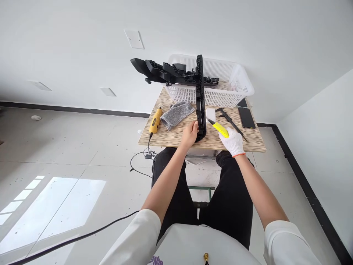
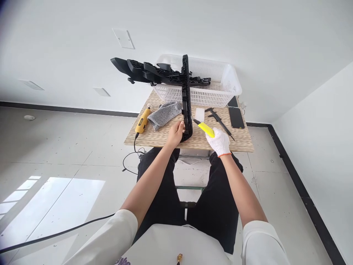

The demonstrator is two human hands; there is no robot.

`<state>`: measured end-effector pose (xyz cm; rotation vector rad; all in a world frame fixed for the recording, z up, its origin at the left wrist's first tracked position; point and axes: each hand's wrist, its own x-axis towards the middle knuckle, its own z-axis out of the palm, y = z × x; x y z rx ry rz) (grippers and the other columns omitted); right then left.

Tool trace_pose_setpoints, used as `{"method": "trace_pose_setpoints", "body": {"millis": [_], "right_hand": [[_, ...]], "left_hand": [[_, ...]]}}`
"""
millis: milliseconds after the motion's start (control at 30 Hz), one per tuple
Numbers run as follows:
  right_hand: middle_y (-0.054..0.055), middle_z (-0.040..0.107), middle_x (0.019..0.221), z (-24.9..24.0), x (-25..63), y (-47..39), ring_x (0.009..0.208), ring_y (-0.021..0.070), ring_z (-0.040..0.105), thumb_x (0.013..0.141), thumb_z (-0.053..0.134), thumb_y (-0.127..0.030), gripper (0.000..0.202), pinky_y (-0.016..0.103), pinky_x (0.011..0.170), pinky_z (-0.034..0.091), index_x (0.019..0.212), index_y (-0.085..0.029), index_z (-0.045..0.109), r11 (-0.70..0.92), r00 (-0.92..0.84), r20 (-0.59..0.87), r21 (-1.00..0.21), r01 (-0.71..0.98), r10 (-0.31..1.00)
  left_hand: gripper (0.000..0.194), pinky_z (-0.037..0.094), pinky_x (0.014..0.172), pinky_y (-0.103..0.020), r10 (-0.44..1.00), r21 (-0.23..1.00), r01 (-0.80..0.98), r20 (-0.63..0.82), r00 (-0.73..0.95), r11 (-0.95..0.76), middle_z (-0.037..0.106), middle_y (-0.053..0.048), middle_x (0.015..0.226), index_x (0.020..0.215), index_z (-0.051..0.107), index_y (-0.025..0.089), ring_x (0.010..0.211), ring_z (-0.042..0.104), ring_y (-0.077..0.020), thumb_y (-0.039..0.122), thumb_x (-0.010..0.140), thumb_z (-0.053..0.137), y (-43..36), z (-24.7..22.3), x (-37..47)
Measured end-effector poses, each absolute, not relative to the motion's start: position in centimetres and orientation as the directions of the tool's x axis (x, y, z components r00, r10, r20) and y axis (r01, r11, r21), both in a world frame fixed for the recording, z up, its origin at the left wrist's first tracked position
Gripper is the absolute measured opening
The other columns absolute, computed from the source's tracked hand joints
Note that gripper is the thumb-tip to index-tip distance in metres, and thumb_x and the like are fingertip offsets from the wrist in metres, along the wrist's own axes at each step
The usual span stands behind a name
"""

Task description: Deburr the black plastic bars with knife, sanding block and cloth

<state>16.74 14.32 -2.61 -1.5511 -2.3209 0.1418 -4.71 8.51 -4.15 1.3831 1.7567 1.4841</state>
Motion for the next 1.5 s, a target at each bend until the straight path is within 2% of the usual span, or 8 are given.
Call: {"method": "trace_pose_setpoints", "body": {"millis": [333, 567, 667, 900, 1067, 1167, 1367, 1500], "right_hand": [[0.005, 0.066, 0.080, -3.0, 16.9, 14.0, 0.071, 0.0183, 0.060, 0.086, 0.058, -0.050, 0.030, 0.028, 0.057, 0.023, 0.089, -0.020, 0.062, 0.488, -0.457, 0.198, -0.155, 0.859, 0.867], [0.006, 0.065, 0.073, -2.6, 16.2, 14.1, 0.064, 0.0180, 0.058, 0.089, 0.053, -0.049, 0.032, 0.028, 0.055, 0.022, 0.088, -0.018, 0.063, 0.362, -0.323, 0.206, -0.193, 0.912, 0.924], [0.005, 0.064, 0.070, -2.7, 16.3, 14.1, 0.062, 0.0173, 0.056, 0.089, 0.054, -0.049, 0.031, 0.028, 0.055, 0.020, 0.085, -0.019, 0.062, 0.389, -0.346, 0.219, -0.194, 0.901, 0.912], [0.004, 0.062, 0.069, -3.1, 17.0, 14.0, 0.062, 0.0157, 0.055, 0.089, 0.052, -0.055, 0.038, 0.027, 0.056, 0.022, 0.082, -0.018, 0.060, 0.432, -0.373, 0.257, -0.237, 0.870, 0.892], [0.005, 0.067, 0.079, -3.0, 16.6, 14.2, 0.068, 0.0183, 0.060, 0.086, 0.056, -0.047, 0.029, 0.028, 0.056, 0.019, 0.088, -0.020, 0.063, 0.445, -0.414, 0.186, -0.179, 0.877, 0.891], [0.006, 0.068, 0.079, -2.8, 15.8, 13.8, 0.069, 0.0193, 0.061, 0.088, 0.054, -0.049, 0.031, 0.029, 0.056, 0.021, 0.089, -0.020, 0.065, 0.379, -0.341, 0.185, -0.241, 0.893, 0.922], [0.008, 0.069, 0.080, -2.4, 14.1, 13.1, 0.070, 0.0207, 0.062, 0.090, 0.053, -0.055, 0.037, 0.028, 0.057, 0.025, 0.089, -0.019, 0.066, 0.221, -0.161, 0.175, -0.412, 0.884, 0.971], [0.006, 0.067, 0.075, -2.1, 14.2, 13.3, 0.067, 0.0194, 0.059, 0.089, 0.053, -0.057, 0.039, 0.028, 0.057, 0.028, 0.088, -0.021, 0.065, 0.285, -0.245, 0.147, -0.476, 0.832, 0.958]], "left_hand": [[0.055, 0.047, 0.095, -0.035, 0.884, 0.961, 0.243, 0.228, -0.409, -0.136, 0.069, -0.010, 0.096, 0.129, 0.059, 0.014, 0.100, 0.065, -0.0223, 0.056, 0.099, 0.039, 8.5, -4.1, -5.0], [0.086, 0.057, 0.078, -0.032, 0.970, 0.984, 0.074, 0.174, -0.171, -0.163, 0.051, -0.015, 0.138, 0.150, 0.027, 0.028, 0.092, 0.066, -0.0170, 0.051, 0.081, 0.073, 7.8, -4.4, -5.3], [0.080, 0.056, 0.087, -0.035, 0.977, 0.975, 0.139, 0.188, -0.098, -0.173, 0.047, -0.015, 0.143, 0.148, 0.036, 0.029, 0.093, 0.068, -0.0166, 0.039, 0.079, 0.076, 7.7, -4.5, -5.4], [0.049, 0.052, 0.094, -0.037, 0.956, 0.930, 0.291, 0.269, -0.116, -0.226, 0.058, -0.013, 0.134, 0.137, 0.050, 0.023, 0.097, 0.069, -0.0173, 0.018, 0.088, 0.051, 8.1, -4.9, -5.1], [0.047, 0.050, 0.098, -0.039, 0.955, 0.902, 0.338, 0.295, -0.031, -0.268, 0.058, -0.011, 0.138, 0.139, 0.051, 0.021, 0.116, 0.062, -0.0221, 0.024, 0.092, 0.046, 8.0, -4.7, -4.8], [0.055, 0.045, 0.105, -0.042, 0.969, 0.896, 0.385, 0.246, -0.020, -0.220, 0.057, -0.012, 0.140, 0.148, 0.043, 0.023, 0.127, 0.056, -0.0260, 0.037, 0.095, 0.050, 7.7, -4.1, -4.6], [0.112, 0.037, 0.110, -0.052, 0.960, 0.758, 0.591, 0.249, 0.128, -0.276, 0.053, -0.018, 0.143, 0.156, 0.032, 0.022, 0.136, 0.045, -0.0397, 0.058, 0.063, 0.084, 7.2, -3.5, -3.9], [0.075, 0.046, 0.099, -0.043, 0.964, 0.728, 0.641, 0.255, 0.077, -0.243, 0.058, -0.014, 0.136, 0.153, 0.038, 0.023, 0.117, 0.060, -0.0311, 0.047, 0.087, 0.064, 7.3, -4.0, -3.8]]}}
